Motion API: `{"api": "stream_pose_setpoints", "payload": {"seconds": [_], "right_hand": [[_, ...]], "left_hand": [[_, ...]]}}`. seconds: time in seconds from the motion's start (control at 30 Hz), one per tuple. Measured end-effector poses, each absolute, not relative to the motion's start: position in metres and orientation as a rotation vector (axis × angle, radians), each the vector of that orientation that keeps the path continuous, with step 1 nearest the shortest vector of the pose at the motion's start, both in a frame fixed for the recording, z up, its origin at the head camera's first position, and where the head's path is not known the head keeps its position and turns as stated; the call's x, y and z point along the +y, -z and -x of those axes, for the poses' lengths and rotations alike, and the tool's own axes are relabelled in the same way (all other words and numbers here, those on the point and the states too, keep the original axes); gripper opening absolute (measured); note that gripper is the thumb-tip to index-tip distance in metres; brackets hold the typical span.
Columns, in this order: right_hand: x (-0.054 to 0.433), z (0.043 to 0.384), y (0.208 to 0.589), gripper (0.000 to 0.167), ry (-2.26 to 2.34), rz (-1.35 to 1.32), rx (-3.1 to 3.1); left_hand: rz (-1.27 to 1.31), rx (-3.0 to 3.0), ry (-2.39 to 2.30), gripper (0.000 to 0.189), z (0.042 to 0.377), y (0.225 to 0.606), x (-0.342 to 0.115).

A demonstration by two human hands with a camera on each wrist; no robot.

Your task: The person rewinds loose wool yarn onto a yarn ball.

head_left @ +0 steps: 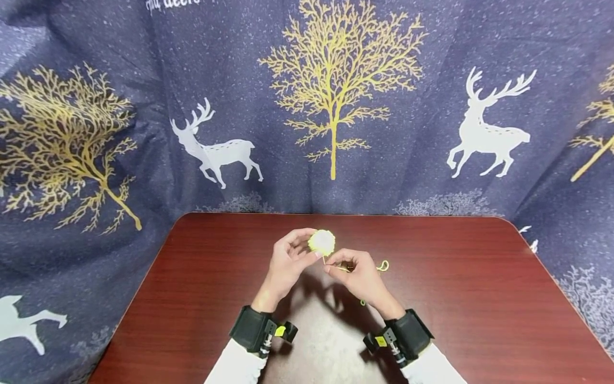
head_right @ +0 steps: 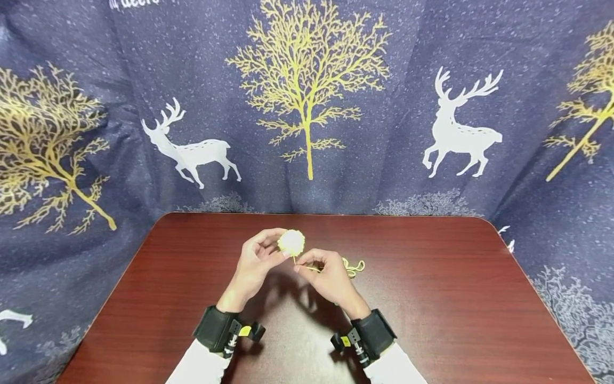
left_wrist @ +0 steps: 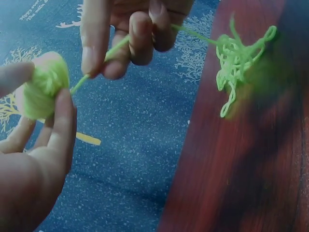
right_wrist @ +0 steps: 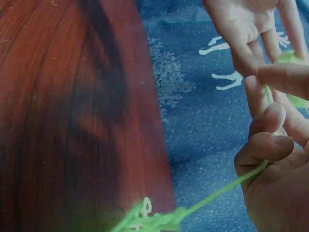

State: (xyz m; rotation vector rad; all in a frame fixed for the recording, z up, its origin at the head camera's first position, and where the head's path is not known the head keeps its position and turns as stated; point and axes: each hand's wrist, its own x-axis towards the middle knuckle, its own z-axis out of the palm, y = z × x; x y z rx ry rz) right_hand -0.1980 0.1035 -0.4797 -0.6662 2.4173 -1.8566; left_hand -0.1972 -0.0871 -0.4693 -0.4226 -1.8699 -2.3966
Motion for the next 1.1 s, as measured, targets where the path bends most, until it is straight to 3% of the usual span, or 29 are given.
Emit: {"api": "stream_pose_setpoints", "payload": {"seconds": [0.37, 0.67, 1.1], "right_hand": [[0.112, 0.189, 0.461, 0.010, 1.823, 0.770, 2.530], [0.120, 0.205, 0.440, 0.008, 1.922, 0.782, 2.473], [0.126, 0.230, 0.430, 0.009, 1.882, 0.668, 2.448]], "left_hand": [[0.302, -2.039, 2.225, 0.044, 0.198, 0.473, -0.086], [0.358, -2.184, 2.215, 0.041, 0.197, 0.476, -0.086], [0.811, -2.127, 2.378, 0.042, 0.193, 0.472, -0.092]]}}
